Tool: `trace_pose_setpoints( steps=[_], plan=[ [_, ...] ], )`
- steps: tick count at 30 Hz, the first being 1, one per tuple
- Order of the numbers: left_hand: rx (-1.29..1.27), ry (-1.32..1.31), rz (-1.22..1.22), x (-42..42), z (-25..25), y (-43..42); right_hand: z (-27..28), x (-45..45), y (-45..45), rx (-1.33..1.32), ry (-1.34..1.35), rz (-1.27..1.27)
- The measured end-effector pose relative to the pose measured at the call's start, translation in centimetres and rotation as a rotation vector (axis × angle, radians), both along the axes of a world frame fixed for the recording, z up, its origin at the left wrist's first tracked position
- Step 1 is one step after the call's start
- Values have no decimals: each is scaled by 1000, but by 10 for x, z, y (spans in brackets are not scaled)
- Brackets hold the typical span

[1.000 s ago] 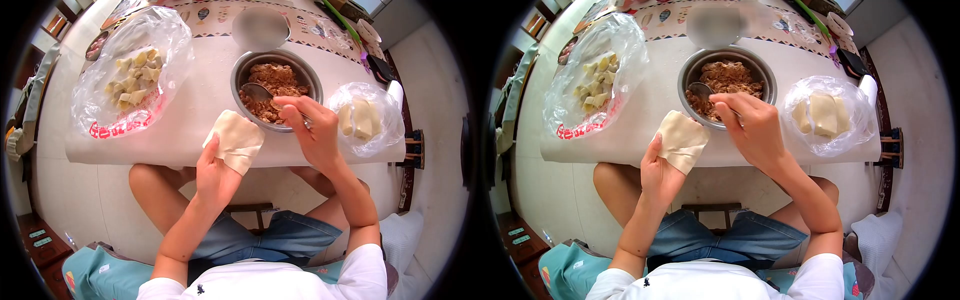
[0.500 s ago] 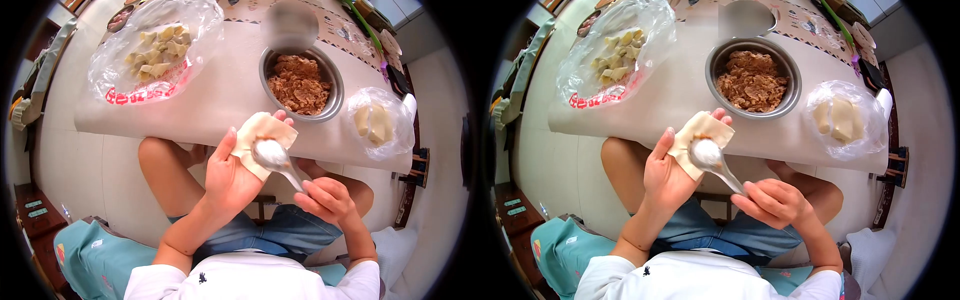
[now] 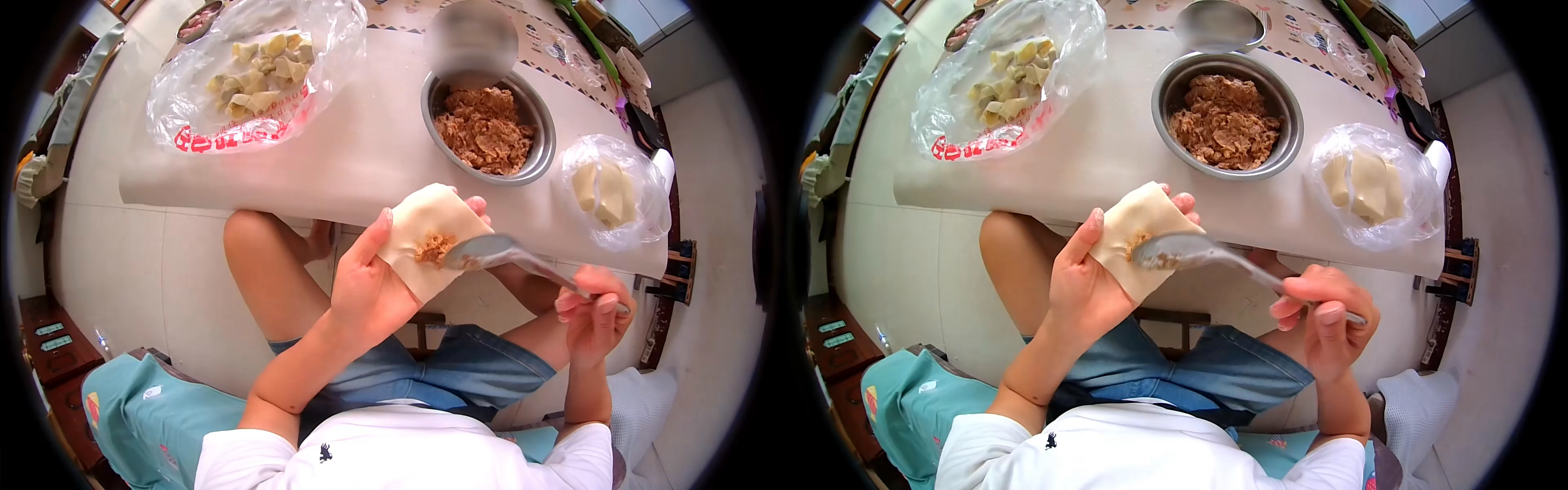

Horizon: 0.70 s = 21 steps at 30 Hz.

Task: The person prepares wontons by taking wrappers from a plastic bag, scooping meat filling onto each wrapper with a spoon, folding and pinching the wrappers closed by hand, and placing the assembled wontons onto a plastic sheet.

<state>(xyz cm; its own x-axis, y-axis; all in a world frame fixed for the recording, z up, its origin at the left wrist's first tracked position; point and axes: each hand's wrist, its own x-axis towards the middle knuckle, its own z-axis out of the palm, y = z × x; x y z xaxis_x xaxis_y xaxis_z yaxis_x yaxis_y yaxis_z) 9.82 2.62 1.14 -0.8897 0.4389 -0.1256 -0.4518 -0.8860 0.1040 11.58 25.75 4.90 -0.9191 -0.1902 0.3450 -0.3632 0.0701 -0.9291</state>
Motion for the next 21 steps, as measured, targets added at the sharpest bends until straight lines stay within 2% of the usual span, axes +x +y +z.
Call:
trace_pose_setpoints(
  steps=[4, 6, 10, 16, 18, 21],
  plan=[
    [-140, 130, -129, 5, 0, -5, 4, -12, -8, 237, 253, 117],
    [-225, 195, -169, 6, -1, -5, 0, -13, -10, 211, 313, 130],
    [-226, 192, -161, 9, -5, -3, -7, -17, -10, 194, 440, 192],
    [-212, 163, -141, 10, -9, 1, -16, -15, -11, 206, 502, 137],
    [-231, 166, -138, 10, -8, 2, -14, -12, -10, 206, 439, 124],
    [-544, 228, -93, 11, -10, 0, -15, -11, -11, 204, 409, 114]
  ],
)
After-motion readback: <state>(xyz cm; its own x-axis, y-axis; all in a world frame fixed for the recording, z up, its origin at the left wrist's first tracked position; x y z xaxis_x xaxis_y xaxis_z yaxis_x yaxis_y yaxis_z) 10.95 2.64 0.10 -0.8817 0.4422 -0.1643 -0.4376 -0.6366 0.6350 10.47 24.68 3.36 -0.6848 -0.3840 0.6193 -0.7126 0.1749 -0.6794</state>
